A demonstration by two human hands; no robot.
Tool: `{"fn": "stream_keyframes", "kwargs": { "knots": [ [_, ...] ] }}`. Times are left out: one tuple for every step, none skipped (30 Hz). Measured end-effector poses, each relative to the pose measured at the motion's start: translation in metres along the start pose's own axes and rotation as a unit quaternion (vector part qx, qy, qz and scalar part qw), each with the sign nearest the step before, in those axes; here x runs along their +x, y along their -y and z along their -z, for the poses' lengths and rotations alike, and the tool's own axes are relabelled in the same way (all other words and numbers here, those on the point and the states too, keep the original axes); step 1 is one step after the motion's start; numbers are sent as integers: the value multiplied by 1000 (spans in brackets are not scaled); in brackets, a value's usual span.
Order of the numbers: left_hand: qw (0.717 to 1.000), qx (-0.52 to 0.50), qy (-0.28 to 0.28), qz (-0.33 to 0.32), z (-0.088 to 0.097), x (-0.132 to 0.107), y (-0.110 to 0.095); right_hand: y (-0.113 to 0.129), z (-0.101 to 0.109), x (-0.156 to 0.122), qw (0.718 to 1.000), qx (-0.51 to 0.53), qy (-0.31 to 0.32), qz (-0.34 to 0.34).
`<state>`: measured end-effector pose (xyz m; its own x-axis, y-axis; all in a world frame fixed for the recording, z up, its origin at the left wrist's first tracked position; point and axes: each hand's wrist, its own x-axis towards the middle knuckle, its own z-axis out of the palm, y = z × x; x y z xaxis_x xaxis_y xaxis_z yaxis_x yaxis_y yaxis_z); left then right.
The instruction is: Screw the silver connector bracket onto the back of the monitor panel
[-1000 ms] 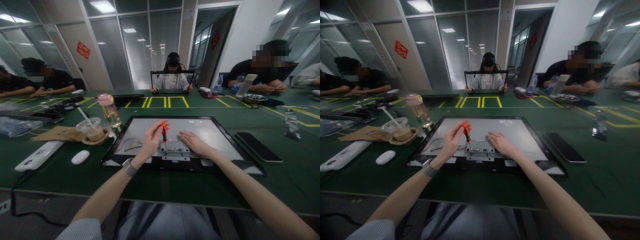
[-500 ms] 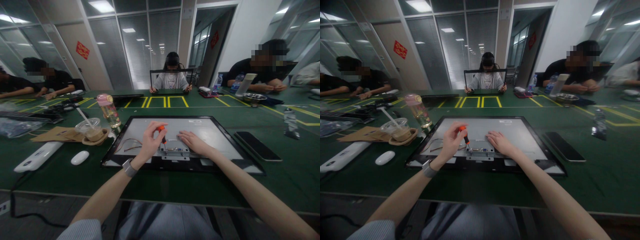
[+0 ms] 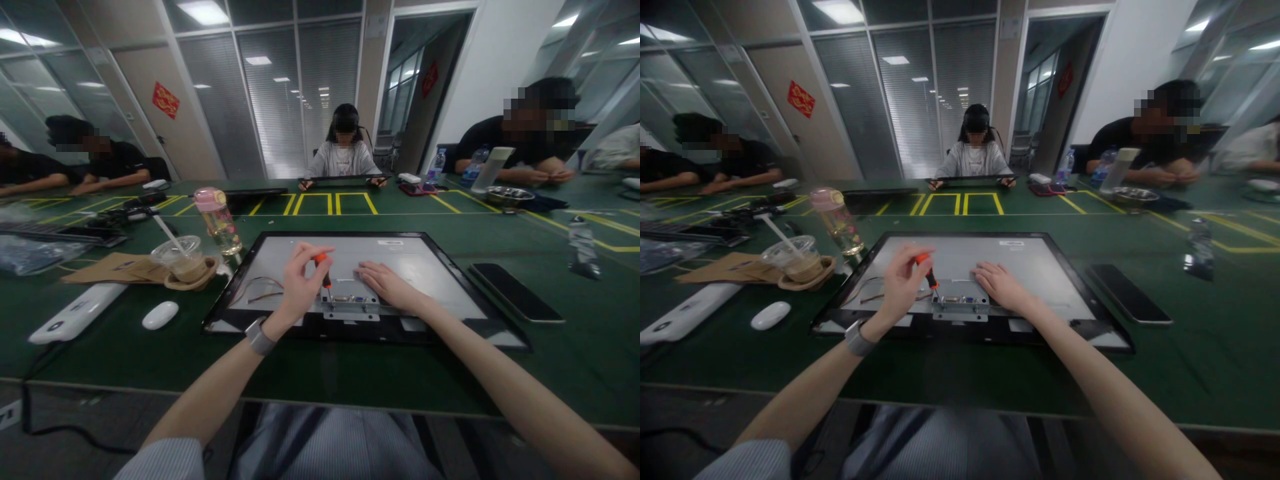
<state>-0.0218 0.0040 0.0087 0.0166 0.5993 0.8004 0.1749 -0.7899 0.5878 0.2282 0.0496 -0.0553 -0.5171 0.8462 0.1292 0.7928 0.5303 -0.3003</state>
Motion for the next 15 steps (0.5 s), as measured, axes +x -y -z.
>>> {"fn": "stream_keyframes", "kwargs": {
  "knots": [
    [1000, 7, -13, -7, 0, 0, 0, 0, 0, 0, 1000, -1, 2, 0],
    [1000, 11, -21, -10, -1, 0, 0, 0, 0, 0, 1000, -3, 2, 0],
    [1000, 11, -27, -10, -1, 0, 0, 0, 0, 0, 1000, -5, 2, 0],
    [999, 10, -31, -9, -1, 1, 0, -1, 0, 0, 1000, -6, 1, 0],
    [999, 8, -34, -8, -1, 1, -1, -1, 0, 0, 1000, -7, 0, -1],
    [999, 9, -35, -6, -1, 1, -2, -1, 0, 0, 1000, -7, 0, -2],
    [999, 10, -35, -2, -1, 1, -2, -1, 0, 1, 1000, -7, 0, -2],
    [999, 11, -32, 4, -1, 1, -3, -1, 0, 1, 1000, -5, 1, -3],
    [1000, 9, -26, 11, 0, 1, -4, -1, -1, 1, 1000, -3, 3, -4],
    [1000, 5, -17, 18, 0, 1, -5, 0, 0, 0, 1000, -2, 4, -4],
    [1000, -2, -7, 25, 0, 0, -5, 0, 0, 0, 1000, 0, 3, -5],
    [999, -12, 2, 29, 0, 0, -6, 0, 0, 0, 1000, 2, 2, -5],
    [999, -24, 12, 31, 1, 0, -6, 0, -1, 0, 1000, 3, -2, -5],
    [999, -35, 21, 32, 1, -1, -6, 0, -1, 0, 1000, 3, -5, -4],
    [998, -46, 29, 33, 1, -1, -6, -1, -1, 0, 1000, 3, -8, -4]
  ]
}}
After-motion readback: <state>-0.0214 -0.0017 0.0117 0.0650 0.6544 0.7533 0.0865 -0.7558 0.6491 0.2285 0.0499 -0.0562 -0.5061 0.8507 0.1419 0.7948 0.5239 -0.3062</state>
